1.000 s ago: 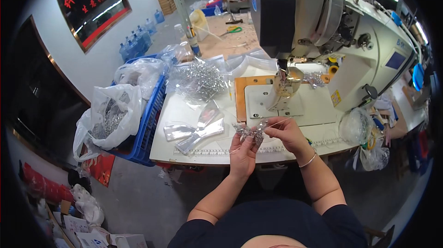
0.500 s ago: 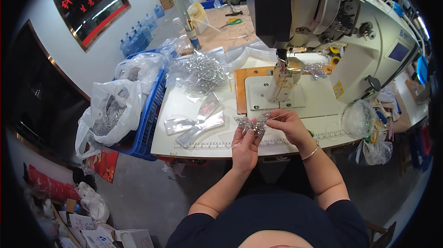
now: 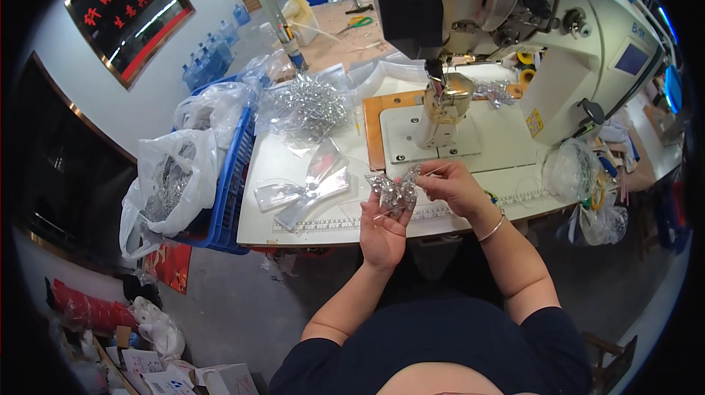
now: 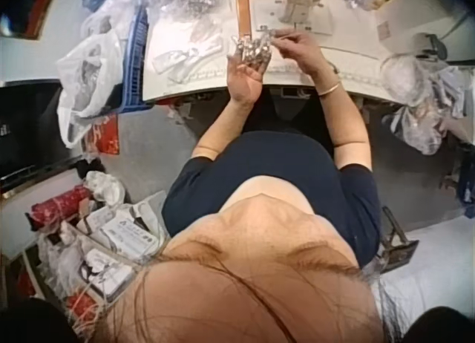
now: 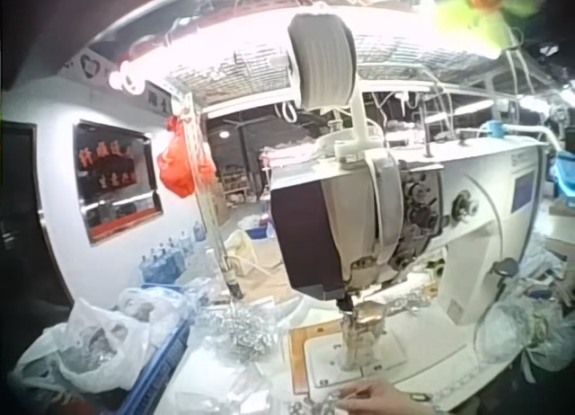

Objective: The person assembles small, shiny, star-shaped decorations by hand, then uses a sewing machine to stitch them. They repeatedly pick up a decoration, align it under the needle, sew it, and trim the thread. The process is repeated for multiple units throughout the clip.

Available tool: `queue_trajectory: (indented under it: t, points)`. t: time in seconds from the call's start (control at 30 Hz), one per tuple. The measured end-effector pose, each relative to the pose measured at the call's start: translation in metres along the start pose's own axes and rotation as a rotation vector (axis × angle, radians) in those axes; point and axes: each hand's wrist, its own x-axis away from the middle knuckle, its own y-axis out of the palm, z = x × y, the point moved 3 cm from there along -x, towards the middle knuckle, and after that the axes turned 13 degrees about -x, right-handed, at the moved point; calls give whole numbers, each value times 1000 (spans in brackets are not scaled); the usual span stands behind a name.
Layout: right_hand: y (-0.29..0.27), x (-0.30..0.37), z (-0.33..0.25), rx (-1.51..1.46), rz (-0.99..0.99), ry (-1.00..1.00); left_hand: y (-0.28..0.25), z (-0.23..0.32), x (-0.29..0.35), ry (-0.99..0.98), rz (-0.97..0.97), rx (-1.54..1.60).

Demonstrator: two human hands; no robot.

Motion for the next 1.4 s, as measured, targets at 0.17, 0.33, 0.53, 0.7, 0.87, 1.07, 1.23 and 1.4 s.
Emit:
queue_trajectory:
  t: [0.17,0.33,0.53,0.7,0.87,1.07,1.23,1.4]
  points:
    - [-5,-1,3,-3,8,-1,2,0,0,-33,12,28]
    - [-5,1,3,10,45,2,3,-2,-1,-26,22,6]
    - [-5,3,9,94,35,-48,0,-9,-8,8,172,-163]
    - [-2,9,10,70,53,-85,-4,-9,-14,32,173,-151]
    - [-7,13,20,-85,138,-173,-11,0,-17,237,135,-316]
    - [-51,20,22,-610,255,-39,8,42,-13,713,-215,-820]
    - [-40,35,30,-350,56,272,50,69,-4,1296,-836,-1463]
    - [-55,29,3,-457,-214,274,59,70,9,1629,-1080,-1636]
